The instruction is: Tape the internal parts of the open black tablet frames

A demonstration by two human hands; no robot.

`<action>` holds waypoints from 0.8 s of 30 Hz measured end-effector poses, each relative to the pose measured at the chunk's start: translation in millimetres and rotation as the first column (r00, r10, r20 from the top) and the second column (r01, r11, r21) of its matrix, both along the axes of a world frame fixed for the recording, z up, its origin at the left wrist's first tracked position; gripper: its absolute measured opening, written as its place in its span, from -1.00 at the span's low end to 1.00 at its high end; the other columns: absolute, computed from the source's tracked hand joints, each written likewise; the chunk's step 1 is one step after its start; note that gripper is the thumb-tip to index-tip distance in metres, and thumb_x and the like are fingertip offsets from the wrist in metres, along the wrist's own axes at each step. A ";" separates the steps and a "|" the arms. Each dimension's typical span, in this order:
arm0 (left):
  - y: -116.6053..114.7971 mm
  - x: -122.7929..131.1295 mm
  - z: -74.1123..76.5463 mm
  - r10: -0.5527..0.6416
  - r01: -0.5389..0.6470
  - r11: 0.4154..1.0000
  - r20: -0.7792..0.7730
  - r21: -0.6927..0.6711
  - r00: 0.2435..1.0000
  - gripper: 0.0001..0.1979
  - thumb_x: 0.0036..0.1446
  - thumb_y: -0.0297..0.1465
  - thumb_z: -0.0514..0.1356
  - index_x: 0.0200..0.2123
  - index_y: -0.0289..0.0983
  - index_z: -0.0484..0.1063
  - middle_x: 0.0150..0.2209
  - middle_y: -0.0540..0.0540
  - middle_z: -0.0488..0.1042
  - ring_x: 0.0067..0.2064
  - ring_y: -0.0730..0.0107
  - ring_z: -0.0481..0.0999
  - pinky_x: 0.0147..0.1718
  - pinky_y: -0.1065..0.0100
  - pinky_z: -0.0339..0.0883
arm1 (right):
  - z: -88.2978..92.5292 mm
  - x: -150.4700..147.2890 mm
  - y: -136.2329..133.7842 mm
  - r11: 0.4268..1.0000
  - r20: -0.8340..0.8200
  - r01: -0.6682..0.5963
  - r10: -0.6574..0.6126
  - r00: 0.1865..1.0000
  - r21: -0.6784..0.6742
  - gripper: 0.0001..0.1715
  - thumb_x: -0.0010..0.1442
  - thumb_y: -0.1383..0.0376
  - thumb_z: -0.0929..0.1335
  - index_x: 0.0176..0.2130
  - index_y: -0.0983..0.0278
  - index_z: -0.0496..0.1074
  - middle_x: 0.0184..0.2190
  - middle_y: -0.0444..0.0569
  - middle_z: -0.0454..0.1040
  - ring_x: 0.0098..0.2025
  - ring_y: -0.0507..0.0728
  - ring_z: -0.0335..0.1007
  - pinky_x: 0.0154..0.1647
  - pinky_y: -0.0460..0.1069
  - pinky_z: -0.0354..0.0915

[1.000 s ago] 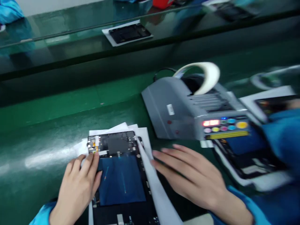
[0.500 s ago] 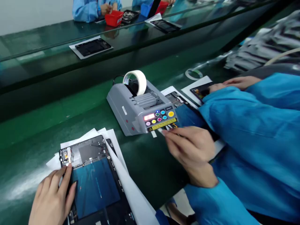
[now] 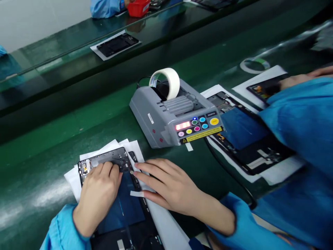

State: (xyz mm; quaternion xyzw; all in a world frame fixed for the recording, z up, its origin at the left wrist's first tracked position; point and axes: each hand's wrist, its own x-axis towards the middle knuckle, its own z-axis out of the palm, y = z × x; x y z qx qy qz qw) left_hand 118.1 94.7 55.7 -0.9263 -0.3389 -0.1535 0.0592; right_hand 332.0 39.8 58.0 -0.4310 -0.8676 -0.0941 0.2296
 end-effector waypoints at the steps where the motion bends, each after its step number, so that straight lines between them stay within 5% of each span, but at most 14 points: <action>1: 3.3 3.4 -1.4 -0.010 0.010 1.000 -0.010 -0.009 1.000 -0.94 0.23 -0.50 0.16 -0.28 -0.32 0.45 -0.37 -0.08 0.49 -0.39 0.22 0.50 -0.42 0.24 0.43 | -0.7 -0.1 3.0 1.000 0.003 -0.005 0.005 1.000 -0.005 -0.63 0.43 0.21 0.19 -0.08 0.37 0.48 -0.02 0.06 0.52 -0.05 0.25 0.35 -0.06 0.13 0.29; 11: 10.9 9.1 -11.5 -0.066 0.068 0.997 0.089 -0.020 0.994 -0.83 0.30 -0.51 0.06 -0.18 -0.33 0.45 -0.34 -0.07 0.50 -0.37 0.26 0.47 -0.41 0.27 0.43 | -5.1 4.1 10.3 0.999 -0.088 -0.047 0.044 0.995 -0.027 -0.67 0.42 0.24 0.21 -0.16 0.37 0.48 -0.05 0.06 0.54 -0.03 0.24 0.34 -0.02 0.13 0.26; 24: 8.3 12.5 -4.4 -0.096 0.094 0.994 0.032 0.047 0.995 -0.73 0.30 -0.56 -0.04 -0.21 -0.37 0.47 -0.34 -0.12 0.53 -0.37 0.26 0.47 -0.40 0.27 0.45 | -13.0 -5.6 16.3 0.998 0.121 -0.054 0.058 0.991 -0.038 -0.69 0.33 0.15 0.31 -0.18 0.35 0.48 0.06 0.06 0.50 0.00 0.27 0.32 0.11 0.19 0.19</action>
